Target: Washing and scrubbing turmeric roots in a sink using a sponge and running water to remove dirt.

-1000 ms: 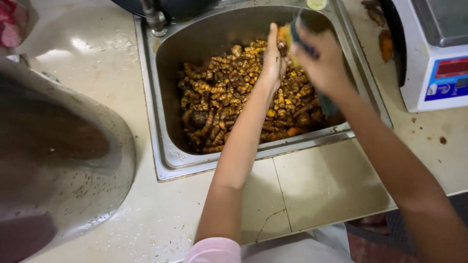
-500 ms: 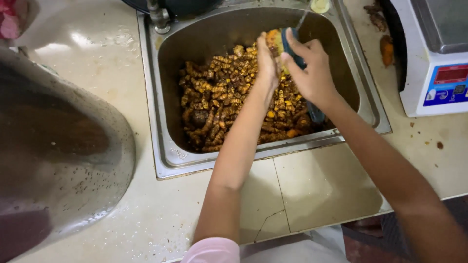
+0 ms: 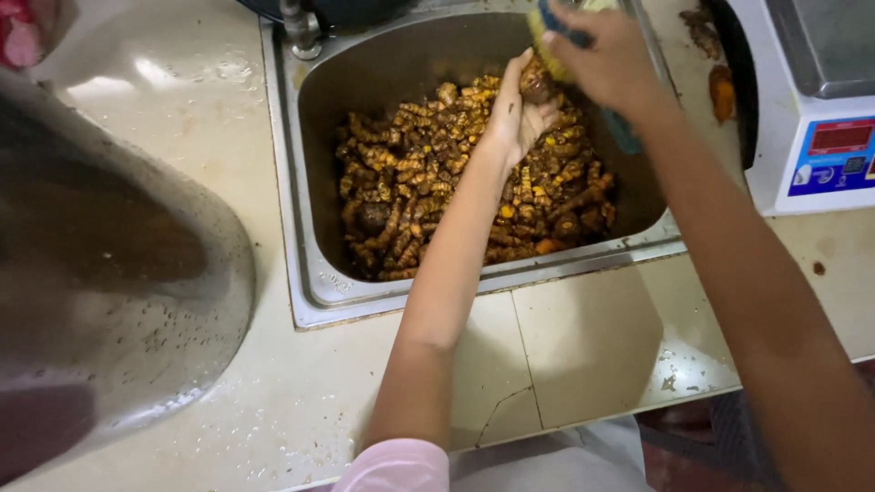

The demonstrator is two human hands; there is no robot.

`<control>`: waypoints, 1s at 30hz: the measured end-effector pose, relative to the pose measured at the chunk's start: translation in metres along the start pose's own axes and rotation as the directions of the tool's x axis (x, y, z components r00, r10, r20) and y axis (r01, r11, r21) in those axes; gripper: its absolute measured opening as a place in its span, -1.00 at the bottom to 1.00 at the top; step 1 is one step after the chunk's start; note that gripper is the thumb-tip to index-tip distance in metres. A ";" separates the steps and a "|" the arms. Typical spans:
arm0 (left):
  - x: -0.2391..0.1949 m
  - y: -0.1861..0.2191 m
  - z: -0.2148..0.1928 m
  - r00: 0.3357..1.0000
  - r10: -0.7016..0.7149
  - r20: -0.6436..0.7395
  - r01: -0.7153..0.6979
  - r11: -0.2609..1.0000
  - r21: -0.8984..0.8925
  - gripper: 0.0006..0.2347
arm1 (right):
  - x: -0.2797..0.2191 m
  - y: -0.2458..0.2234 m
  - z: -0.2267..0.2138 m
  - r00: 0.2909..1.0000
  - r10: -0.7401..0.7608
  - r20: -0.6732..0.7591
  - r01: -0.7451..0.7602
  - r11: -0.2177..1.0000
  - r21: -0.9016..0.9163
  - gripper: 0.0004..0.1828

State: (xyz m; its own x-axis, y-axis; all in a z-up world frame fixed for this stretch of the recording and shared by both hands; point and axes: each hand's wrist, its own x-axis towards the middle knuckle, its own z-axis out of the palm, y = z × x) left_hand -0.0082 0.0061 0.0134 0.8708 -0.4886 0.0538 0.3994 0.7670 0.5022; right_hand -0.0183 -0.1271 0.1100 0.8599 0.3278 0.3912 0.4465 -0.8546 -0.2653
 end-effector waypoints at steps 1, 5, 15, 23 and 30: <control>0.002 -0.003 -0.001 0.999 0.041 -0.014 -0.040 0.998 0.055 -0.66 | 0.000 -0.013 -0.002 0.996 0.085 0.038 -0.088 0.991 0.100 -0.65; 0.008 -0.003 -0.017 0.976 0.158 -0.147 -0.149 0.986 0.075 -0.57 | -0.020 -0.111 -0.033 0.822 0.481 0.305 -0.534 0.837 0.120 -0.47; 0.017 -0.006 -0.022 0.959 0.166 -0.228 -0.172 0.985 -0.007 -0.66 | -0.009 -0.064 0.012 0.936 0.348 0.049 -0.351 0.920 0.175 -0.57; 0.044 -0.033 -0.028 0.857 0.154 -0.493 -0.022 0.965 0.262 -0.41 | -0.010 0.025 0.050 0.983 -0.006 -0.186 0.008 1.000 0.008 -0.72; 0.036 -0.043 -0.014 0.963 0.127 -0.239 -0.107 0.990 0.094 -0.62 | 0.002 0.032 0.012 0.986 -0.017 -0.164 0.043 0.987 0.156 -0.53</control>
State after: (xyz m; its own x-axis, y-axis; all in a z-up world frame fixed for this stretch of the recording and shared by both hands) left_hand 0.0101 -0.0387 -0.0183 0.9576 -0.2734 -0.0909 0.2749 0.7725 0.5725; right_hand 0.0008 -0.1489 0.0916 0.8001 0.2720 0.5346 0.5159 -0.7667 -0.3821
